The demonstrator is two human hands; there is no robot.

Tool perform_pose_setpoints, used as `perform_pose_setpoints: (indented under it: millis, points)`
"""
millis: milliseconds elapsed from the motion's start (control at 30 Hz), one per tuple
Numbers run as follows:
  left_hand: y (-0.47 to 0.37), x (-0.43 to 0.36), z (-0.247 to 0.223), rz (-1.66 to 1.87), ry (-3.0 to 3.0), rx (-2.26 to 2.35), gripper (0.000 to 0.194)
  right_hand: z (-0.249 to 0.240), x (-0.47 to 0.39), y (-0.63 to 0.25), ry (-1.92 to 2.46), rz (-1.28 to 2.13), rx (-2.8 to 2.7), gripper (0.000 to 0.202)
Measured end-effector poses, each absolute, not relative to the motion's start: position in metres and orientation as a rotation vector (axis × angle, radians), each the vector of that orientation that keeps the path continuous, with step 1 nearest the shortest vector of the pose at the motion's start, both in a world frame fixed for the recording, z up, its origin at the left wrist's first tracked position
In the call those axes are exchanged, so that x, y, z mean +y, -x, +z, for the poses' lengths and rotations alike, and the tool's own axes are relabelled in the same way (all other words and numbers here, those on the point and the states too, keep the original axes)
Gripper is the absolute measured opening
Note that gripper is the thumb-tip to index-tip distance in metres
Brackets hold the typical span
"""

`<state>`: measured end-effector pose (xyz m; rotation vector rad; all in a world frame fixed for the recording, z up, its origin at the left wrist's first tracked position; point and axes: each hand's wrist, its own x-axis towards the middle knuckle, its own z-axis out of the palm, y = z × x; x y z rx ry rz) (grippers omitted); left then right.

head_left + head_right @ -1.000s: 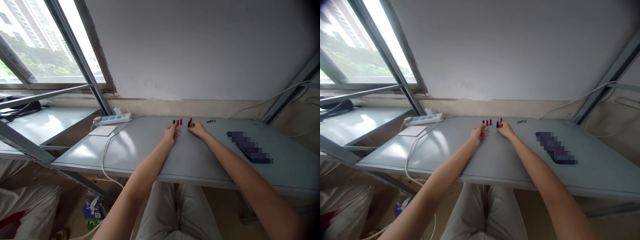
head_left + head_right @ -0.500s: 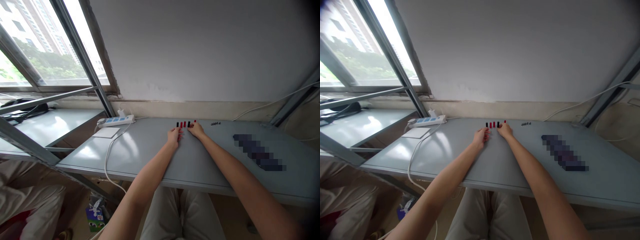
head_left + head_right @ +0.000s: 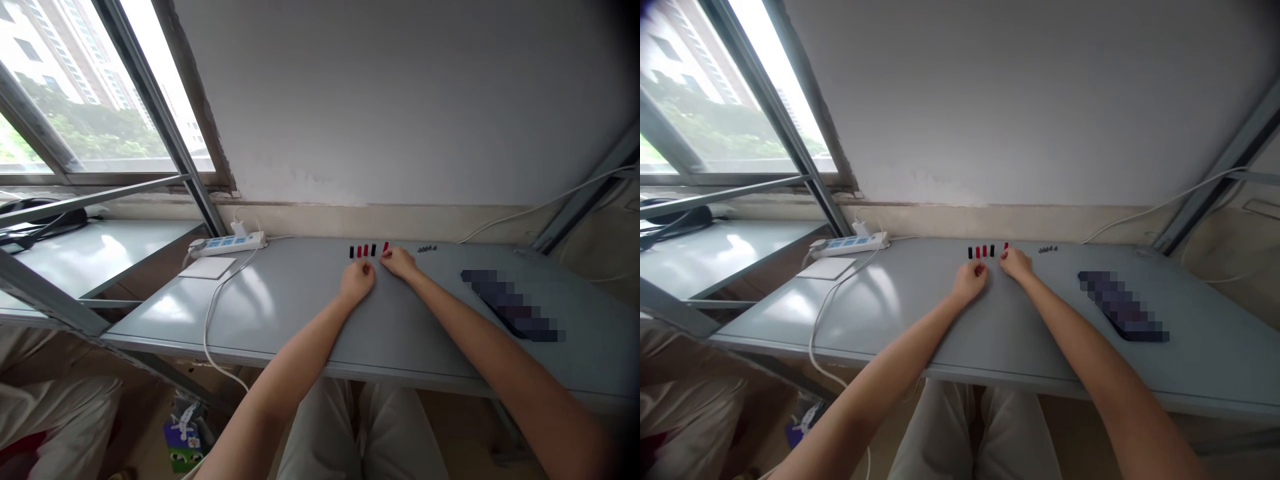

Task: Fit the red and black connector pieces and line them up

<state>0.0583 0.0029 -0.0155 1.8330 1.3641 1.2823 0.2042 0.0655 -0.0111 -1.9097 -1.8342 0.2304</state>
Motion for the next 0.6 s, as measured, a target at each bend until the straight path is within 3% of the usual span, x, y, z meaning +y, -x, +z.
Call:
perform_pose_setpoints:
  millis: [167,367,600]
  points:
    - [-0.063,-0.004,-0.02,1.182,-2.026,1.339,0.01,-0.016,0.072,-0.235,2.008,0.16,-1.676,0.01]
    - [-0.062,-0.001,-0.021,1.183,-2.057,1.371,0.012,-0.028,0.093,-0.245,2.019,0.224,-1.582,0.044]
    - [-0.061,0.001,-0.022,1.222,-2.086,1.39,0.014,-0.023,0.103,-0.229,2.067,0.288,-1.55,0.051]
